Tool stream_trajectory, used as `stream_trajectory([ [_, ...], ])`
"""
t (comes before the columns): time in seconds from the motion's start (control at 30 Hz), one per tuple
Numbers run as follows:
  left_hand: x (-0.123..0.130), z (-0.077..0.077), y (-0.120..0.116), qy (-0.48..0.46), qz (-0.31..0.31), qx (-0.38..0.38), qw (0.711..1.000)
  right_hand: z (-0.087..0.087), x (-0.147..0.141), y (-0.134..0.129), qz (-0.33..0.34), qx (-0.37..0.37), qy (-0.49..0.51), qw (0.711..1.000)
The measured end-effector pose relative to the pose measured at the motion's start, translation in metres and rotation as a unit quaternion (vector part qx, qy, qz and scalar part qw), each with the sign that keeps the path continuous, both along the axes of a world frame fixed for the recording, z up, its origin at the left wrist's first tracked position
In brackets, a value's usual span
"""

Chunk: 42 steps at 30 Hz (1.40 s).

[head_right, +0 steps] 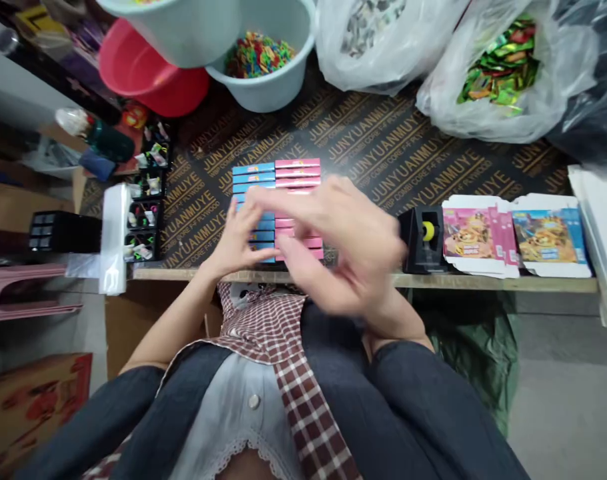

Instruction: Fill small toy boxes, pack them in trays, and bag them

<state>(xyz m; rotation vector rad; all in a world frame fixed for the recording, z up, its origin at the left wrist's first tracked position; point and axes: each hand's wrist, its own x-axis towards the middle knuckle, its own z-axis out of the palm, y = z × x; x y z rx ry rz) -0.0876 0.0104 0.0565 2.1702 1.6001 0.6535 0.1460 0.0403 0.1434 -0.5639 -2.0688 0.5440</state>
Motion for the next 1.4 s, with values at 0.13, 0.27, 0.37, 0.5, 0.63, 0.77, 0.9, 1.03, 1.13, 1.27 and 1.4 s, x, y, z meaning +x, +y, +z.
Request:
stream_trajectory([
  [0.13,-0.032,-0.018,-0.016,-0.267,0.266,-0.009,0.926,-0.038,-0.027,0.012,-0.074,-0.015,-0.207,0.975],
  [0.27,-0.004,-0.045,-0.029,-0.473,0.259,-0.129,0.832,-0.080,-0.047,0.001,-0.081,-0.042,-0.351,0.932],
  [0.37,-0.012,-0.058,-0.025,-0.481,0.252,-0.112,0.832,-0.097,-0.051,-0.002,-0.095,-0.032,-0.392,0.914],
  [0.5,-0.128,-0.045,-0.043,-0.338,0.410,0.064,0.845,-0.100,-0.050,-0.002,-0.106,-0.006,-0.416,0.903],
  [0.63,-0.269,-0.033,-0.104,-0.057,0.637,0.108,0.761,-0.099,-0.049,-0.004,-0.114,0.012,-0.424,0.899],
  [0.77,-0.324,-0.048,-0.160,-0.022,0.644,0.045,0.764,-0.101,-0.050,-0.003,-0.118,0.012,-0.432,0.894],
  [0.9,-0.334,-0.072,-0.185,-0.002,0.621,-0.009,0.783,-0.103,-0.049,-0.002,-0.120,0.017,-0.445,0.887],
  [1.03,-0.352,-0.078,-0.189,0.000,0.626,-0.017,0.780,-0.102,-0.047,-0.002,-0.121,0.027,-0.444,0.887],
  [1.13,-0.362,-0.072,-0.187,-0.013,0.641,-0.003,0.767,-0.100,-0.047,-0.002,-0.116,0.027,-0.442,0.889],
  [1.27,-0.358,-0.057,-0.176,-0.037,0.678,0.060,0.732,-0.098,-0.048,-0.001,-0.112,0.019,-0.438,0.892],
  [1.4,-0.352,-0.025,-0.159,-0.081,0.692,0.166,0.698,-0.099,-0.049,-0.002,-0.110,0.014,-0.432,0.895],
])
